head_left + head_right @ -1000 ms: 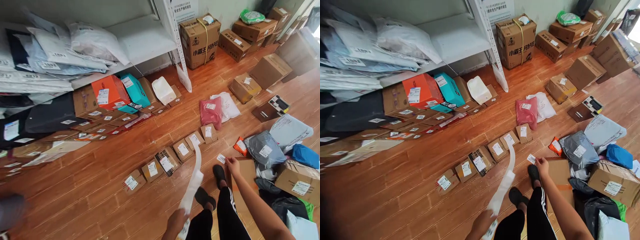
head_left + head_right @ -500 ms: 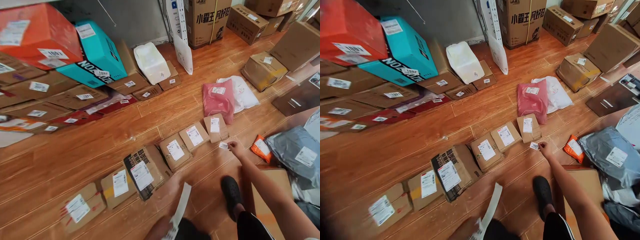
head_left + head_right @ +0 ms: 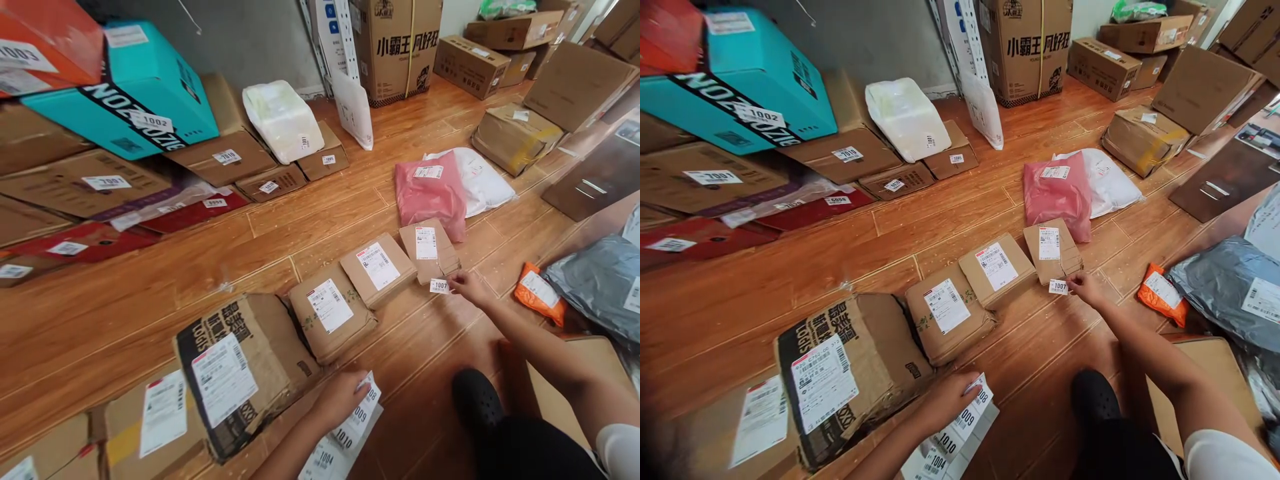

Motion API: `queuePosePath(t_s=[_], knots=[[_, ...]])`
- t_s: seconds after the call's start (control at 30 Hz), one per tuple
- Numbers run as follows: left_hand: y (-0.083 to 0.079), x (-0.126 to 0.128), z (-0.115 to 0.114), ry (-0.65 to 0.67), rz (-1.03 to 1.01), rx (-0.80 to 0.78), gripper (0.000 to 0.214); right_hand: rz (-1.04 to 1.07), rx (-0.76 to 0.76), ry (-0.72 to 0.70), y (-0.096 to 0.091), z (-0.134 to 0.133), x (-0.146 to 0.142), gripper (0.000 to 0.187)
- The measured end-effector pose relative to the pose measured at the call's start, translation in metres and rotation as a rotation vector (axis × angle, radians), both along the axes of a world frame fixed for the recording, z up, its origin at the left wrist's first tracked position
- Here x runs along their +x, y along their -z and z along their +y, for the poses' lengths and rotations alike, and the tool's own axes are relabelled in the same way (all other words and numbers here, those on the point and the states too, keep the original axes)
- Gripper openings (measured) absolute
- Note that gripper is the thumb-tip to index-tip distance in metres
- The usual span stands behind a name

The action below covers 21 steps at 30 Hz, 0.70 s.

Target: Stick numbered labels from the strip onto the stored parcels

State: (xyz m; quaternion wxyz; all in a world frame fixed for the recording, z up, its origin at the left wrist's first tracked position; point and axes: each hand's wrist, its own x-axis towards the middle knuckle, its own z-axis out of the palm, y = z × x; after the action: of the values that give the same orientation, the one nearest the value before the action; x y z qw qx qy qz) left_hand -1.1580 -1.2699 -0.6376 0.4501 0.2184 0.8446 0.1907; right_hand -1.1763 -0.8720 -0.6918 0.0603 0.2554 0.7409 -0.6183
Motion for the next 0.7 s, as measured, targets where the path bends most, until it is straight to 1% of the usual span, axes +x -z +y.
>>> queuePosePath(t_s=[0.1, 0.27, 0.43, 0.57, 0.63, 0.7], knots=[[0.002, 0.012, -0.005, -0.008, -0.023, -0.02, 0.024, -0.006, -0.006, -0.03, 0.005, -0.002, 0.002, 0.012], [0.007, 0.025, -0.006, -0.012, -0.053, -0.012, 0.021, -0.018, 0.027, -0.042, 0.023, 0.0, 0.002, 0.008], [0.002, 0.029, 0.0, 0.037, -0.079, -0.047, 0.023, -0.012, 0.082, -0.038, 0.04, 0.0, 0.004, 0.011], [0.001, 0.03, 0.002, 0.068, -0.072, -0.083, 0.026, 0.029, 0.199, -0.019, 0.05, 0.001, 0.005, 0.013], [0.005, 0.031, 0.003, 0.06, -0.072, -0.091, 0.027, 0.063, 0.286, 0.01, 0.056, 0.002, 0.005, 0.017], [0.011, 0.033, 0.004, 0.027, -0.074, -0.083, 0.026, 0.097, 0.368, 0.056, 0.064, 0.002, 0.003, 0.022]])
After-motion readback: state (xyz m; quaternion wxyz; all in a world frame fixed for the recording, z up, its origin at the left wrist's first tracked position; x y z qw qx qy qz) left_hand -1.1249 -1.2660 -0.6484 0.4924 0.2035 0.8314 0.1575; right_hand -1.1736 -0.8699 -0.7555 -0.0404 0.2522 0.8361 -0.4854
